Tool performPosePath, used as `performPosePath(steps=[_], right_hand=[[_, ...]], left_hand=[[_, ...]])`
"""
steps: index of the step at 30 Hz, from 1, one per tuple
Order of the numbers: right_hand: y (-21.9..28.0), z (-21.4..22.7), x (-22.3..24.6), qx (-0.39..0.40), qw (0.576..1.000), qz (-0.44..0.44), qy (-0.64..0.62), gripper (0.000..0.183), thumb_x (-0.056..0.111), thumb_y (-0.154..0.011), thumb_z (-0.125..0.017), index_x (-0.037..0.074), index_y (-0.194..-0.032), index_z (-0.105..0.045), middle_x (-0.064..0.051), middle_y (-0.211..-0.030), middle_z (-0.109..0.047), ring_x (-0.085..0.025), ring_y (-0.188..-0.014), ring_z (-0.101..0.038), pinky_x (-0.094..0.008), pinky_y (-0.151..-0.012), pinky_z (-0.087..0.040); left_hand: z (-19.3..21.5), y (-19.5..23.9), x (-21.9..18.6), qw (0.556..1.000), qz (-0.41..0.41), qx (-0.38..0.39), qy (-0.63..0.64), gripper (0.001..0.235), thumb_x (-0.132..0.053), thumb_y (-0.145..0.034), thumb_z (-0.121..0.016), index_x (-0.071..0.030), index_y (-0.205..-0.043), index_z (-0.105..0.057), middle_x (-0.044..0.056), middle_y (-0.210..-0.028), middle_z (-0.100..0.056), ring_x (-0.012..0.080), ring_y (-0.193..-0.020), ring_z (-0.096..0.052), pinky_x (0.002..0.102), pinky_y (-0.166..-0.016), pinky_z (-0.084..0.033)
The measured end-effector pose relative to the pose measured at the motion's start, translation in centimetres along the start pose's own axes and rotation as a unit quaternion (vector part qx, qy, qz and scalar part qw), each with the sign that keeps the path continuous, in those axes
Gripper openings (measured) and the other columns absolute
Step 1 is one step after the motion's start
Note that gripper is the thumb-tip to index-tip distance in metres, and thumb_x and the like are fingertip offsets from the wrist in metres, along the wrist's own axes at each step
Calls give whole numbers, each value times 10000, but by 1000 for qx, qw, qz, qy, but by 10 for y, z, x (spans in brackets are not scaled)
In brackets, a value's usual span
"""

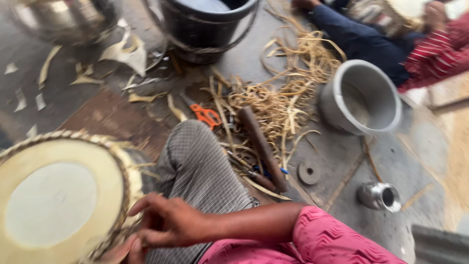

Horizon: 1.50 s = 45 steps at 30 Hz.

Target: The person threads leather straps through the rim of a drum head and uses an awl to tighten them. They trim the leather straps with a knife and use wooden pegs to adjust the tension of the drum head.

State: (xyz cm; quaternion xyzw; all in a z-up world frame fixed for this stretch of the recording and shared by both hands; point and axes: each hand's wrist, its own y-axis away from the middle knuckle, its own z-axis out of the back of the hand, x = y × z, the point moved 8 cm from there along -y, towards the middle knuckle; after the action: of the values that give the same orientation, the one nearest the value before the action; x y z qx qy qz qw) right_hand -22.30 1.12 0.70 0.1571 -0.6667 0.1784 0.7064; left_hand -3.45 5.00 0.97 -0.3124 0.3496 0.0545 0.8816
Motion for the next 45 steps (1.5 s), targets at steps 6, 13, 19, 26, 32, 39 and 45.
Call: performPosePath(steps=[6, 13, 19, 26, 32, 39, 45], right_hand=[[-2, 15, -29, -45, 997, -61, -30, 336, 10, -919, -740, 47, -1211, -577, -68, -982, -690, -125, -921, -718, -285, -812, -594], [3, 32, -38, 4, 999, -33, -32, 145, 20, -1008, -623, 16, -1152, -616, -64, -997, -707, -95, -935, -681, -236, -800, -543], [2, 31, -38, 6, 999, -41, -14, 122, 17, -996, -623, 4, -1118, -629, -62, -1001, -704, -92, -936, -682, -232, -803, -547], [0, 27, -34, 5, 999, -20, 47, 109, -12, -977, -625, -1, -1084, -646, -62, -995, -699, -106, -943, -703, -252, -834, -582], [2, 25, -36, 10, 997, -38, 68, 125, -29, -957, -623, -3, -1076, -649, -62, -976, -717, -116, -931, -720, -265, -825, -592], [-3, 23, -28, 10, 994, -16, 110, 106, -3, -942, -666, 12, -1047, -672, -68, -956, -709, -132, -881, -741, -269, -755, -595], [0, 0, -16, 30, 927, 160, 337, 399, 179, -836, -797, 47, -1165, -614, -111, -1020, -646, -320, -905, -660, -404, -758, -537]], left_hand=[[28, -8, -18, 999, -34, 21, -5, 97, -130, -990, -750, -49, -1024, -708, 135, -1019, -731, 324, -925, -700, 442, -856, -549], [14, -22, -24, 998, -39, 36, -23, 118, -176, -955, -731, -110, -1053, -720, -4, -1076, -773, 209, -1021, -658, 404, -966, -359], [14, -15, -37, 996, -52, 1, -73, 133, -163, -925, -742, -115, -1004, -646, -29, -1060, -746, 217, -1051, -643, 434, -996, -344], [15, -12, -42, 997, -48, -24, -55, 169, -160, -928, -747, -126, -952, -583, -41, -1064, -738, 209, -1050, -630, 437, -999, -345], [11, -8, -45, 995, -59, -42, -69, 185, -166, -940, -748, -129, -960, -567, -35, -1106, -733, 207, -1075, -627, 448, -1026, -329], [7, -8, -45, 996, -49, -24, -70, 127, -203, -957, -742, -134, -955, -636, -27, -1130, -739, 204, -1097, -625, 452, -1044, -306], [1, -9, -43, 995, -32, -20, -92, 146, -322, -951, -756, -178, -970, -748, -27, -1226, -730, 213, -1151, -612, 439, -1051, -282]])
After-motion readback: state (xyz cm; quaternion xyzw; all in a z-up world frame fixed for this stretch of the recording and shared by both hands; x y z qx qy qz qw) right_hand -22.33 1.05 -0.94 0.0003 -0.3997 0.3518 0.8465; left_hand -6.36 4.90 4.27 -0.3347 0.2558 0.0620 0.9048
